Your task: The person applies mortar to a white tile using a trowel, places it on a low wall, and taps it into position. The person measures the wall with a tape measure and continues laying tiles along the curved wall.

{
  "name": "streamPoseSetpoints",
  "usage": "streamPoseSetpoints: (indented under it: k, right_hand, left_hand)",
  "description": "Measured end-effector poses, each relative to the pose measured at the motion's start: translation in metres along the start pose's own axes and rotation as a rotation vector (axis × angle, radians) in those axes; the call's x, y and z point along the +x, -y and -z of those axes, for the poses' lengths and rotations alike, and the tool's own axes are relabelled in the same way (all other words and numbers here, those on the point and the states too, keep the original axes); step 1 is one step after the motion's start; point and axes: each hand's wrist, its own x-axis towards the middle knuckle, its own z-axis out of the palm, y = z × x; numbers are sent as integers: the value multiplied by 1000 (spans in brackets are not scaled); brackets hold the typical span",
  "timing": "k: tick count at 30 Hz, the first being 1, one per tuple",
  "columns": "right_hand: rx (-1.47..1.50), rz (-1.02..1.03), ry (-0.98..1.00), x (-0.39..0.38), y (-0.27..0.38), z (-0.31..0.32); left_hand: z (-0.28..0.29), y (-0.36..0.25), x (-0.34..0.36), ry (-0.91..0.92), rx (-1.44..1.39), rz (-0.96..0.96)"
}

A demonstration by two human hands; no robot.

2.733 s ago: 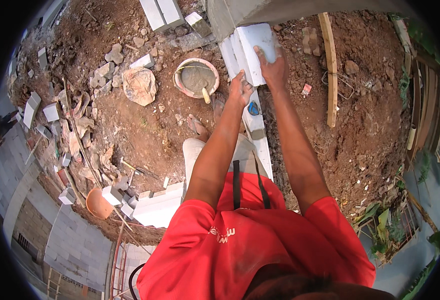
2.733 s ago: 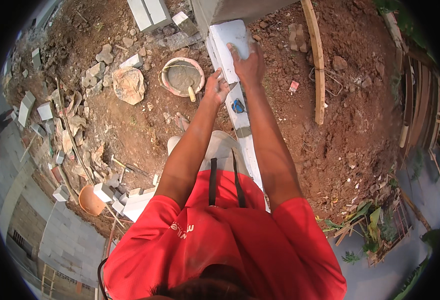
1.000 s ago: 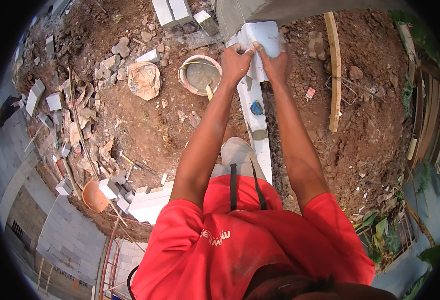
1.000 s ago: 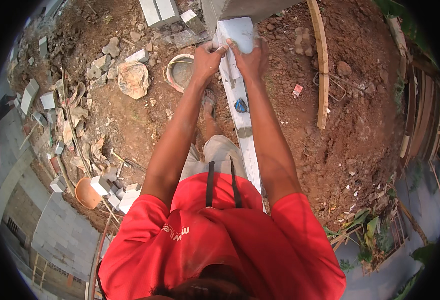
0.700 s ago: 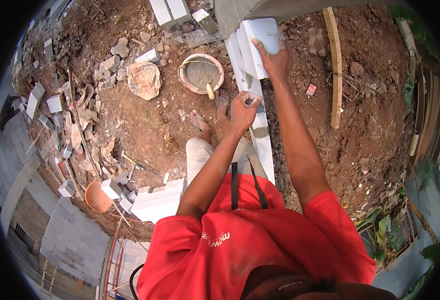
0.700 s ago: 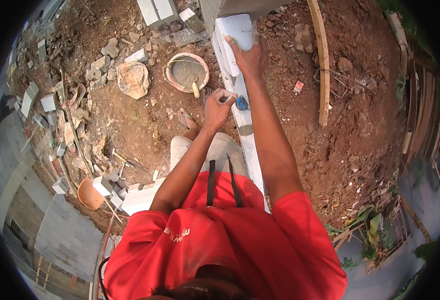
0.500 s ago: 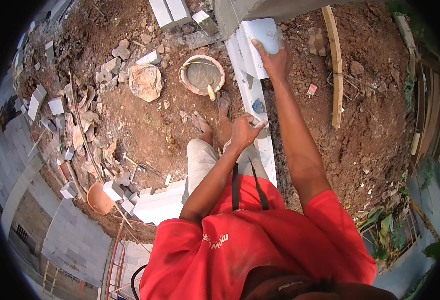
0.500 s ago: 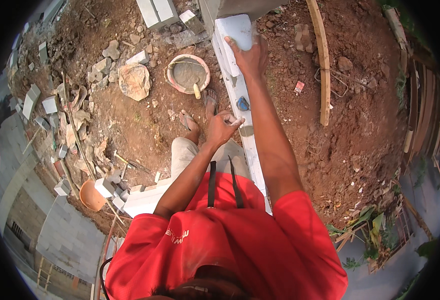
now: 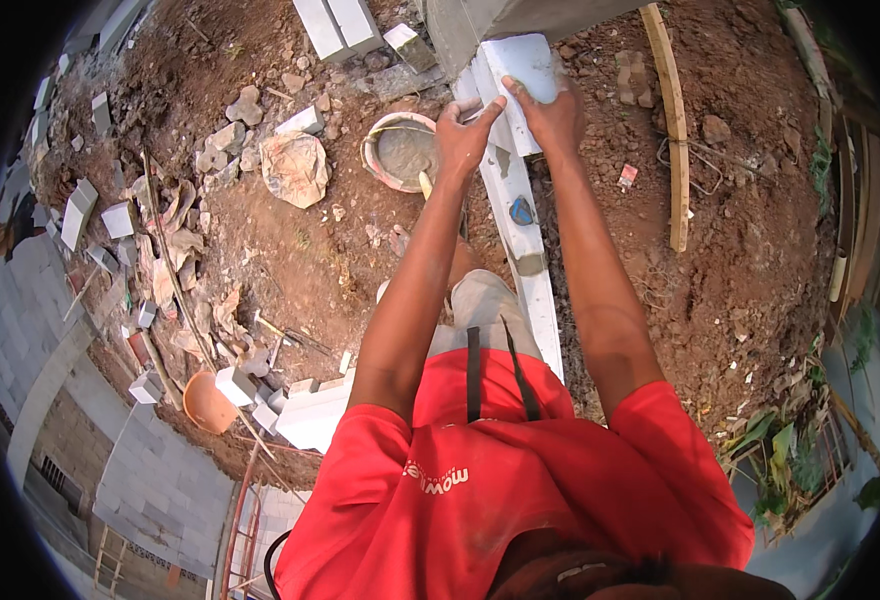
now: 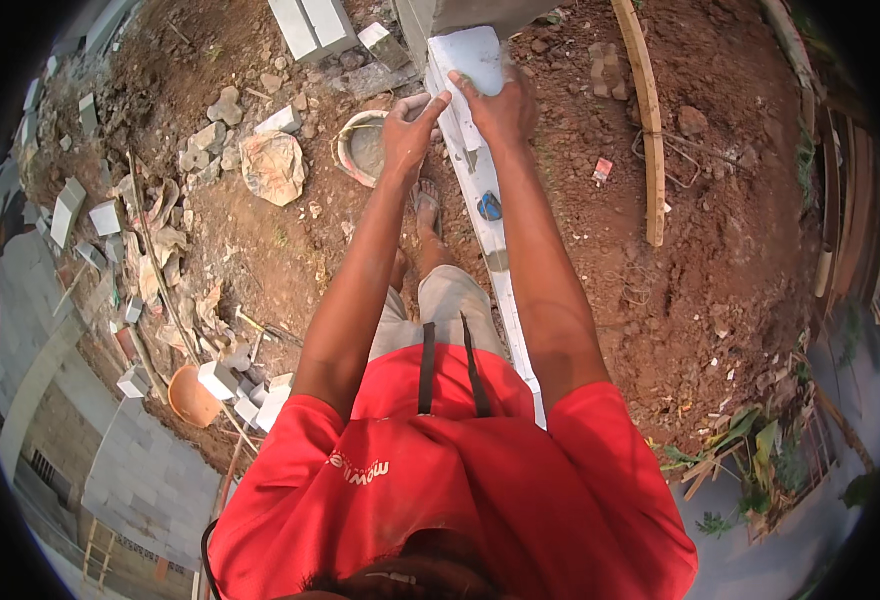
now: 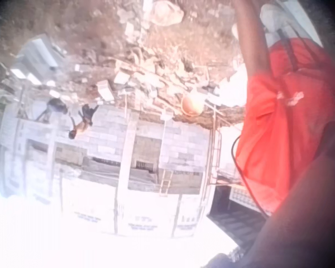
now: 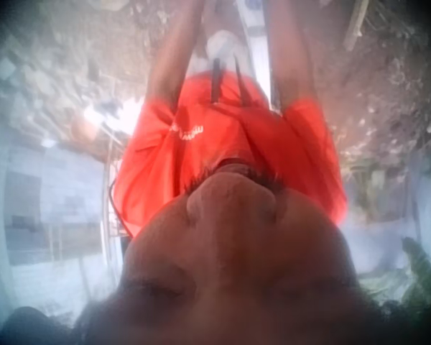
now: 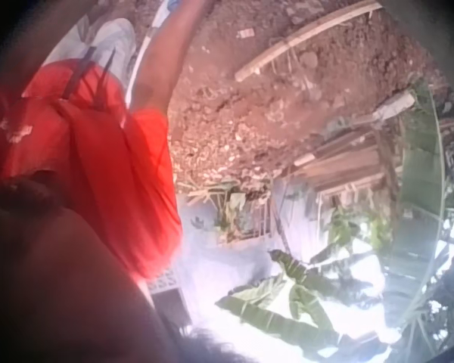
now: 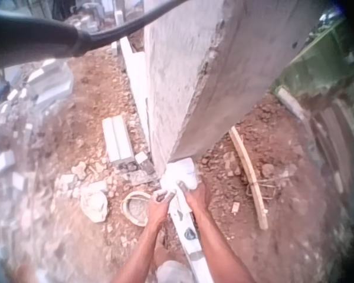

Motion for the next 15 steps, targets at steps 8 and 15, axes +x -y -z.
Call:
streamPoseSetpoints:
  k: [8,15]
  right_hand:
    - [45,37,-53,-4,-4,-2]
    - [104,29,-34,0,-1,0]
  left_hand:
    - [-25,-34,36,9,0,188]
    - [-31,-38,37,9,77,152]
